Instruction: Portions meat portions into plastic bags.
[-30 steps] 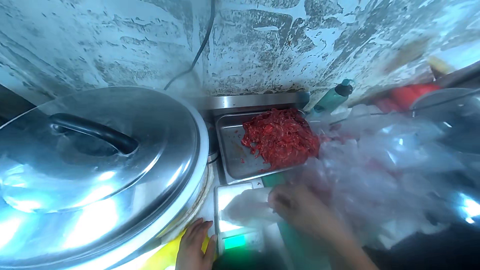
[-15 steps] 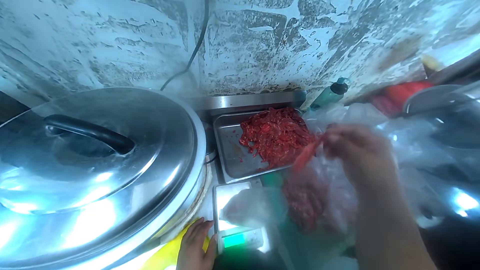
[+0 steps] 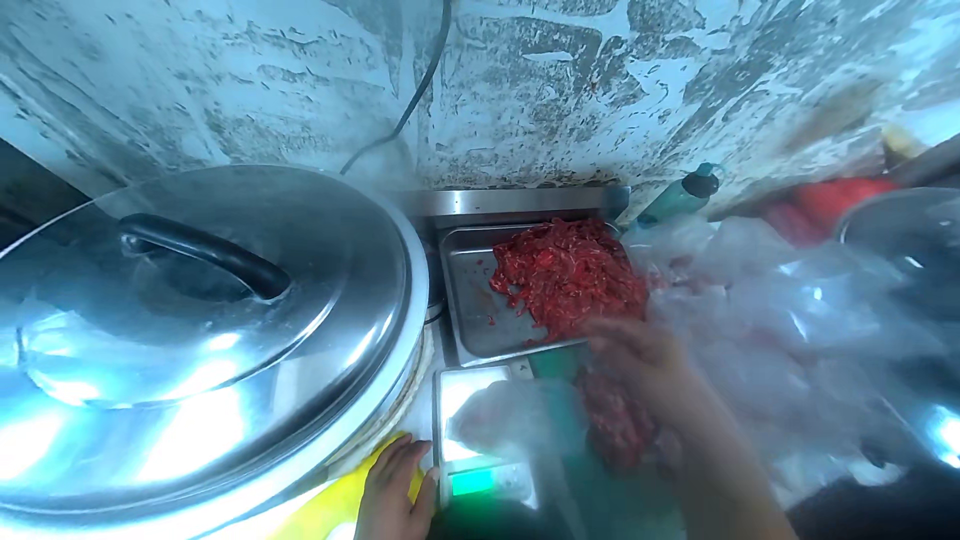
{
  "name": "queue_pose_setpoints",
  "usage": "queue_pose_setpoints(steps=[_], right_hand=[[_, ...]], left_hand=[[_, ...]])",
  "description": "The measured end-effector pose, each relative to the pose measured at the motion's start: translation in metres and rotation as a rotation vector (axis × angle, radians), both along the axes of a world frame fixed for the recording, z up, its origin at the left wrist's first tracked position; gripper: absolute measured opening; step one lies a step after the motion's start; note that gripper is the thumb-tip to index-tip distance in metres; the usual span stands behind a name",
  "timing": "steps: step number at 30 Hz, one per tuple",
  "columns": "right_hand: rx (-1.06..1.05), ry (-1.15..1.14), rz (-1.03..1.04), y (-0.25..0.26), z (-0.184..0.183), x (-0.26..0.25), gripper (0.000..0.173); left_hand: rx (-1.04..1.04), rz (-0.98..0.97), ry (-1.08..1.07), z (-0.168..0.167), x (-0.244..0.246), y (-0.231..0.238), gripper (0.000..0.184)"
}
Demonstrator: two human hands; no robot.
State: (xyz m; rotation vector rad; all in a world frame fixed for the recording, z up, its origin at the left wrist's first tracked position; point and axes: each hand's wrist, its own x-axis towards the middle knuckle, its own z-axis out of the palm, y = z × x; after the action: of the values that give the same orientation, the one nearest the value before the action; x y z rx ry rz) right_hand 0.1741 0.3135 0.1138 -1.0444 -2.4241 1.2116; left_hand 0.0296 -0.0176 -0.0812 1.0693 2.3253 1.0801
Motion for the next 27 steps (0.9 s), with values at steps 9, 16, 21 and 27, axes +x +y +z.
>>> queue_pose_setpoints(steps=[9,16,21,27], right_hand=[[-0.131,-0.001,0.030,-0.016,-0.036,0.022,0.027],[-0.194,-0.074,0.027,-0.027,-0.044,0.033,0.029],[-0.189,-0.078,0.056,-0.034,-0.046,0.031,0.029],[-0.193,-0.095,0.060,-0.038,-0.041,0.025,0.031]], left_hand=[[0.025,-0.024,0.031,-0.002,0.000,0.004,0.032],[0.014,-0.029,0.045,-0.003,0.000,0.004,0.033],[0.019,-0.027,0.048,-0.003,-0.001,0.002,0.033],[0.007,-0.036,0.030,0.001,-0.002,0.002,0.034]])
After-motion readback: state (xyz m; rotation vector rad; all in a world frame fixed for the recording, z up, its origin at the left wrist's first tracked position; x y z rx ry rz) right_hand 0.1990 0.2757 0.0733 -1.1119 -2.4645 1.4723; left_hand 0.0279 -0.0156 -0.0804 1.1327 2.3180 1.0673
